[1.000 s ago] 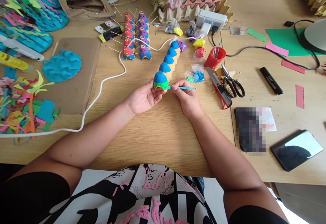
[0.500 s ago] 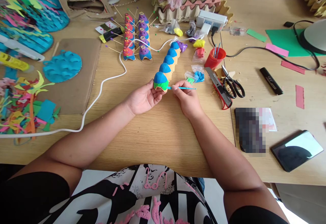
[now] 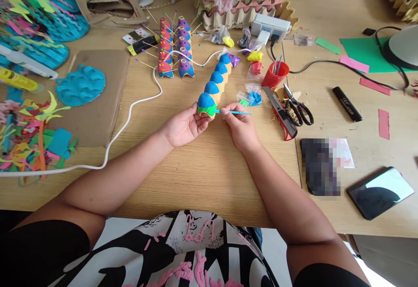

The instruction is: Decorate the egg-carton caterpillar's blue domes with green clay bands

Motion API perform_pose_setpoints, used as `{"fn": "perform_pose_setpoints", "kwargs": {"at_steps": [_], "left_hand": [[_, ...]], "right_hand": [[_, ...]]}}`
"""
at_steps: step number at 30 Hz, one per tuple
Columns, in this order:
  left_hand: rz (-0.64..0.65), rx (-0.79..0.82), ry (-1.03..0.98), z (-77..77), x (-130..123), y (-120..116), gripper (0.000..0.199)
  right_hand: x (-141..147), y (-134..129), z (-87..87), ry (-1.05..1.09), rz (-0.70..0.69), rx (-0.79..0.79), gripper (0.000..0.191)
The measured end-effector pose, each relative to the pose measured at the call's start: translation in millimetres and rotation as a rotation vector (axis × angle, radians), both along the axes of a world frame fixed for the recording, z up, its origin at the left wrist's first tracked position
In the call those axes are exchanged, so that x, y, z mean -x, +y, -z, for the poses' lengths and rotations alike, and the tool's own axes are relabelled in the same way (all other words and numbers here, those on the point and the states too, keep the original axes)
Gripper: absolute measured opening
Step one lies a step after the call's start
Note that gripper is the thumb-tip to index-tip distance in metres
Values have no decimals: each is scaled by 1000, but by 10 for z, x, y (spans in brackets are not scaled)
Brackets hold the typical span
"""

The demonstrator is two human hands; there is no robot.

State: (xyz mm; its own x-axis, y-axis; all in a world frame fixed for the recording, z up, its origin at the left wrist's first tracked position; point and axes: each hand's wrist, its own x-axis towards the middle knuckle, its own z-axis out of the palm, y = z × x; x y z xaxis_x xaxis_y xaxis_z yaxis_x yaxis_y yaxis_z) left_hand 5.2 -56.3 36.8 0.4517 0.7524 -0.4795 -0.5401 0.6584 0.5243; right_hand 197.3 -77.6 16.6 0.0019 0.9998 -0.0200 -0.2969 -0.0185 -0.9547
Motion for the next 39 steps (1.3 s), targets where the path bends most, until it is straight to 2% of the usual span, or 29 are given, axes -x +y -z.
{"fn": "perform_pose_setpoints", "kwargs": {"at_steps": [13, 16, 23, 26, 28, 31, 34, 39], "left_hand": [[1, -62, 28, 33, -38, -28, 22], [-9, -69, 28, 24, -57, -34, 23], [-9, -49, 4, -3, -62, -23, 31], [-1, -45, -4, -4, -55, -24, 30], [2, -63, -11, 6, -53, -29, 25], [6, -103, -29, 34, -57, -36, 20], [21, -145, -40, 67, -61, -37, 17], [44, -188, -41, 112, -62, -32, 12]], "right_hand": [[15, -11, 12, 34, -2, -22, 50], [14, -14, 25, 3, 9, -32, 47], [-42, 34, 76, 94, 14, -43, 45], [-33, 21, 85, 26, 36, -82, 44], [-10, -14, 78, -48, 106, -154, 43], [26, -88, 48, -227, 191, -350, 39], [46, -152, 10, -443, 203, -513, 33], [43, -169, -15, -603, 243, -577, 31]]}}
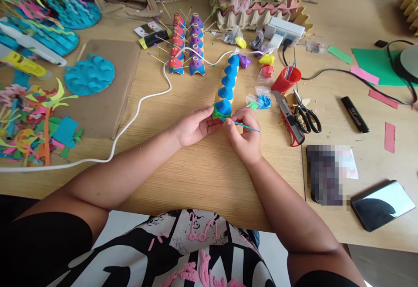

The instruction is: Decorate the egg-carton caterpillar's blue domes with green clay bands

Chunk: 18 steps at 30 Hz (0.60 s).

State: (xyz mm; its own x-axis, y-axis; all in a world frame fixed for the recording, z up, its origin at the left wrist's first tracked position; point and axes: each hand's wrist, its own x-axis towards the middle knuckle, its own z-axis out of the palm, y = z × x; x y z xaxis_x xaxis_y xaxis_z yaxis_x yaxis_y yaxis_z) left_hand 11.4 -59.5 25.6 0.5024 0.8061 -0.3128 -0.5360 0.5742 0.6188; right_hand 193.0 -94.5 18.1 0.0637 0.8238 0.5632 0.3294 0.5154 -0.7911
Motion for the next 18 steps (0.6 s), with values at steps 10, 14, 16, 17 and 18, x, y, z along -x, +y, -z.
{"fn": "perform_pose_setpoints", "kwargs": {"at_steps": [10, 14, 16, 17, 18], "left_hand": [[12, -18, -9, -3, 3, -2, 11], [3, -32, -7, 6, -1, -10, 11], [-1, -31, -1, 20, -4, -10, 10], [-1, -30, 3, 27, -4, -9, 10], [-1, -30, 5, 33, -5, -8, 10]], "right_hand": [[-12, 11, 5, -16, 9, -20, 30], [-10, 4, -2, -34, 29, 19, 33], [-6, -4, -15, -24, 36, 24, 33], [-3, -9, -22, -23, 36, 22, 34], [0, -13, -30, -27, 32, 19, 34]]}}
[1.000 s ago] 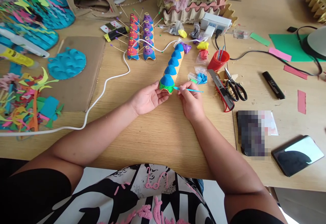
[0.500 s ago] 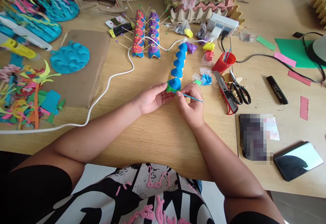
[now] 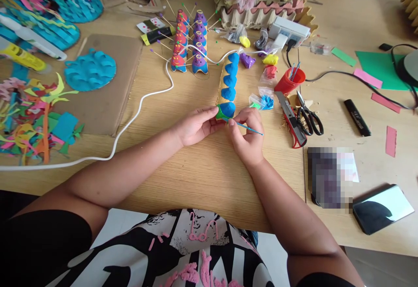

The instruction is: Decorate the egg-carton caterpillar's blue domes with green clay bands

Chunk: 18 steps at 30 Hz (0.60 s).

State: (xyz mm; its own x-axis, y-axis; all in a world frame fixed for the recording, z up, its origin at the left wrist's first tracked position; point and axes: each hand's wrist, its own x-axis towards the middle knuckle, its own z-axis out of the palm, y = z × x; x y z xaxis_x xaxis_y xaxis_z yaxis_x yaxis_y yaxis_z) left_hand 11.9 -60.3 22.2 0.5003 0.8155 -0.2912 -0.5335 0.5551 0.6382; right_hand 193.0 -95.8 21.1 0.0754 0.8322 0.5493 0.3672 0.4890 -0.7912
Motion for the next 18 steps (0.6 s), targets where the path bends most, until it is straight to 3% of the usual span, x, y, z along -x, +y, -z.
{"fn": "perform_pose_setpoints", "kwargs": {"at_steps": [18], "left_hand": [[12, -55, 27, -18, -22, -24, 11]], "right_hand": [[28, -26, -17, -122, 12, -23, 18]]}}
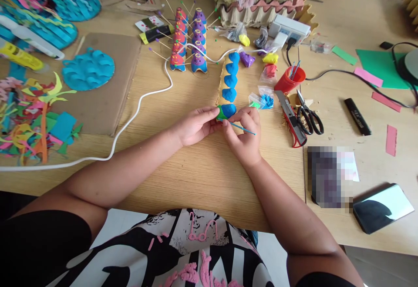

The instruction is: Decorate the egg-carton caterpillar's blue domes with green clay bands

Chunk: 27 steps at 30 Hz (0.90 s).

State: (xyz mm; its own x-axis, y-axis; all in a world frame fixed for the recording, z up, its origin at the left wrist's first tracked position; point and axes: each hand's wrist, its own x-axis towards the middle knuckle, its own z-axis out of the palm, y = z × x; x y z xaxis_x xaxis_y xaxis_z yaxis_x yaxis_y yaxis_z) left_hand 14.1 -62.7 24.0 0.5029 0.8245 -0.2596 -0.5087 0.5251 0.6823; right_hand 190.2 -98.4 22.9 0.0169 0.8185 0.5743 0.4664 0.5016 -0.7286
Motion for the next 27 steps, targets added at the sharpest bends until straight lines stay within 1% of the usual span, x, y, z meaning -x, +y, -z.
{"fn": "perform_pose_setpoints", "kwargs": {"at_steps": [5, 13, 16, 18, 21, 24, 27], "left_hand": [[-3, 0, -22, 4, -5, -2, 11], [3, 17, 5, 23, 7, 9, 12], [2, 5, -1, 34, 5, 10, 13], [1, 7, -3, 32, 3, 12, 12], [-2, 37, -5, 22, 9, 20, 10], [-1, 70, -21, 13, 24, 34, 9], [-4, 99, -38, 11, 34, 48, 9]], "right_hand": [[7, 6, 10, 0, 16, -13, 20], [4, 10, 9, -20, 52, 16, 20], [1, 11, 17, -20, 61, -3, 19], [-4, 9, 25, 17, 45, -24, 20], [-17, 15, 42, 103, 35, -33, 27], [-21, 48, 69, 207, 74, -16, 33], [-13, 101, 108, 363, 107, 23, 33]]}}
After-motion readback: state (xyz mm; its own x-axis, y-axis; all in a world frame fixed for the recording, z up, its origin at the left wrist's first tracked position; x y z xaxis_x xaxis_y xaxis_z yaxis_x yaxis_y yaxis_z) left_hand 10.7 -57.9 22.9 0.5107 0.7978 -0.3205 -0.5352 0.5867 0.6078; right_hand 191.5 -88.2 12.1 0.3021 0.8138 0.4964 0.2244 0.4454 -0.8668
